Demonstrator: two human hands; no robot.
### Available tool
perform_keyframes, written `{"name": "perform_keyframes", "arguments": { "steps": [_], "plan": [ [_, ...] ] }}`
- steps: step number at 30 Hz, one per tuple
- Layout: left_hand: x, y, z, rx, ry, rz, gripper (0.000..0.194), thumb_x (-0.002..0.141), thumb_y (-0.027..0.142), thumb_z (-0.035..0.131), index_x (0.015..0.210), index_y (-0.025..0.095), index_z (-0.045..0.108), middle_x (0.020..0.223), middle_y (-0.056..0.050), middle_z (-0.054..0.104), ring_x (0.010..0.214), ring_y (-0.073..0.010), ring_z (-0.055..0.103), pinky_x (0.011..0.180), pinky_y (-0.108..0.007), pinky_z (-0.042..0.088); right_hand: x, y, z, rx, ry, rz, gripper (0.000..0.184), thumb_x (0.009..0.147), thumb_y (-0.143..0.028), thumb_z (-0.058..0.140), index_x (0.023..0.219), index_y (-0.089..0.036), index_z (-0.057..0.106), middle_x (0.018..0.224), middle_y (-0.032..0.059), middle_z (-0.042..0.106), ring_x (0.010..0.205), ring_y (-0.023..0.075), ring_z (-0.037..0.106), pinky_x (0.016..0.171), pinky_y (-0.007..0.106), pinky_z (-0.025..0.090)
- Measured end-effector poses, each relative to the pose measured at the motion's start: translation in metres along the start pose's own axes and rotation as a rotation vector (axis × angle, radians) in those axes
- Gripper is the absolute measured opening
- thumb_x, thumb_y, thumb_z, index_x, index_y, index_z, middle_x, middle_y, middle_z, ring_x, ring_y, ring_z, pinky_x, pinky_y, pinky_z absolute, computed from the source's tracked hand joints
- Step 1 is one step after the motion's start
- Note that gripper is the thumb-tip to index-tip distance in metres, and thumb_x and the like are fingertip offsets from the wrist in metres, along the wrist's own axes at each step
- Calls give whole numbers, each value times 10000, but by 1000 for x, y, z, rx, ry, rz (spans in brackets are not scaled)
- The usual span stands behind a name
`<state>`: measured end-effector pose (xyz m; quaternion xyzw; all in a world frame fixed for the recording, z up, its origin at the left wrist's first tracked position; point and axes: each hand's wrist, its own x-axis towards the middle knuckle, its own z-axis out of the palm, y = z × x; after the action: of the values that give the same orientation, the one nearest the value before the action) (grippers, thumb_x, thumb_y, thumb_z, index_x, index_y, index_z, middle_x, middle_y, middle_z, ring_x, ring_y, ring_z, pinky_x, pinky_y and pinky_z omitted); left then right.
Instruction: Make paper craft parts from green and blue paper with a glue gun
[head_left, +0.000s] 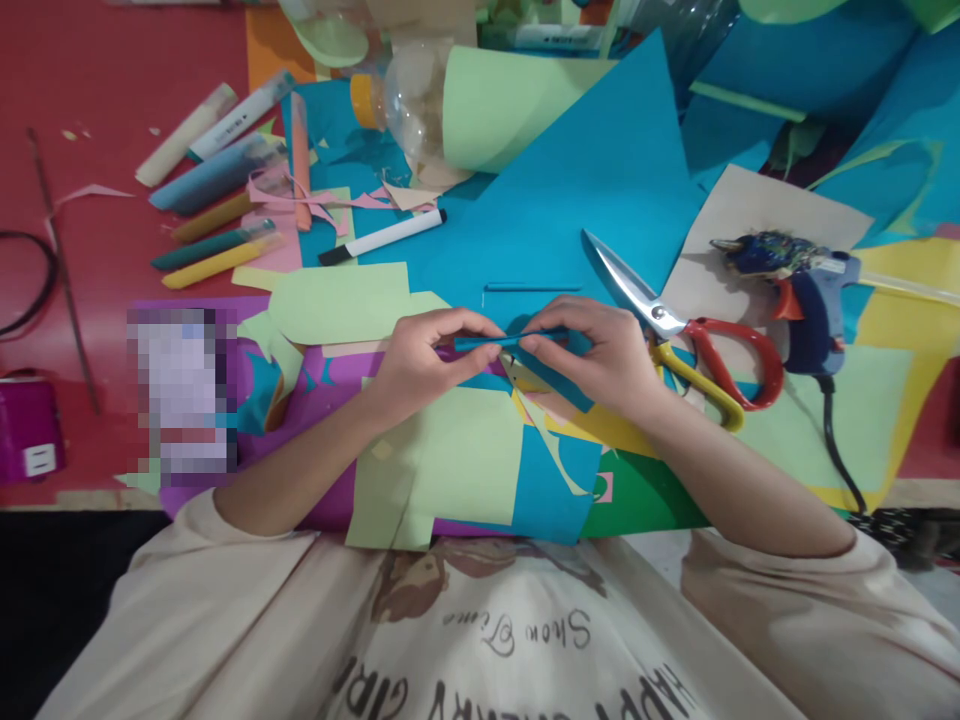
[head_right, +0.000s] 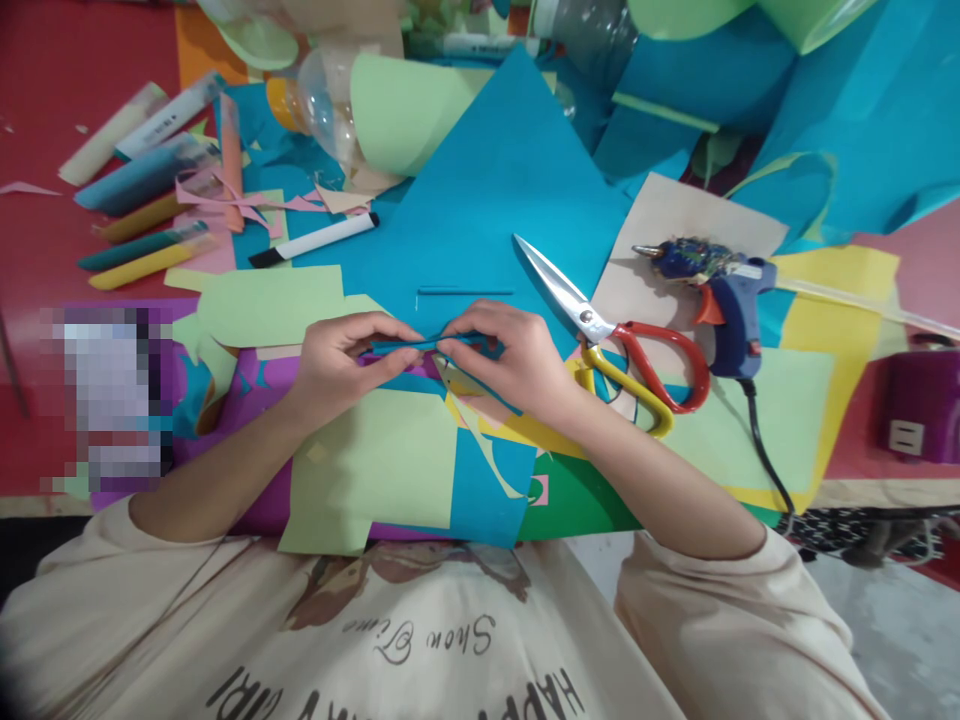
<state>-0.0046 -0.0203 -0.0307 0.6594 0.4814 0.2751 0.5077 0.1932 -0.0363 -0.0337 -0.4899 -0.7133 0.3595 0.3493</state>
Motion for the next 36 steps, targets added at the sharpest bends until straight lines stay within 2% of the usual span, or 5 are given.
{"name": "perform_keyframes", "arguments": {
  "steps": [9,19,25,31,36],
  "plan": [
    [-1,1,0,-15,11,-2,143,761,317,662,787,192,726,795,-20,740,711,-140,649,606,-227,476,-2,3,5,-1,9,-35,157,806,-352,659,849,-204,689,835,53,728,774,189,650,654,310,490],
    [-2,1,1,-69,7,-32,168,760,354,690,785,194,735,784,-29,735,673,-135,654,569,-218,492,-1,3,5,6,-13,-32,157,839,-324,637,734,-212,671,738,36,709,703,170,638,651,309,497],
    [0,-4,-1,-245,-24,-65,324,709,391,749,963,190,737,954,-42,746,811,-164,713,658,-206,579,-1,1,2,54,29,-7,203,848,-386,630,758,-211,678,745,38,703,696,165,628,619,303,491],
    [-2,-6,-1,-318,-11,-67,243,722,376,755,877,188,755,815,-22,756,752,-165,736,656,-212,602,-1,1,1,102,28,-5,148,837,-325,648,754,-204,666,747,36,686,713,168,626,639,315,500],
    [-2,-5,1,-308,8,-111,276,701,396,769,851,165,760,791,-43,758,740,-189,738,643,-243,612,-4,3,5,164,41,10,194,823,-281,652,997,-205,609,886,37,677,800,158,639,694,305,521]
  ]
}}
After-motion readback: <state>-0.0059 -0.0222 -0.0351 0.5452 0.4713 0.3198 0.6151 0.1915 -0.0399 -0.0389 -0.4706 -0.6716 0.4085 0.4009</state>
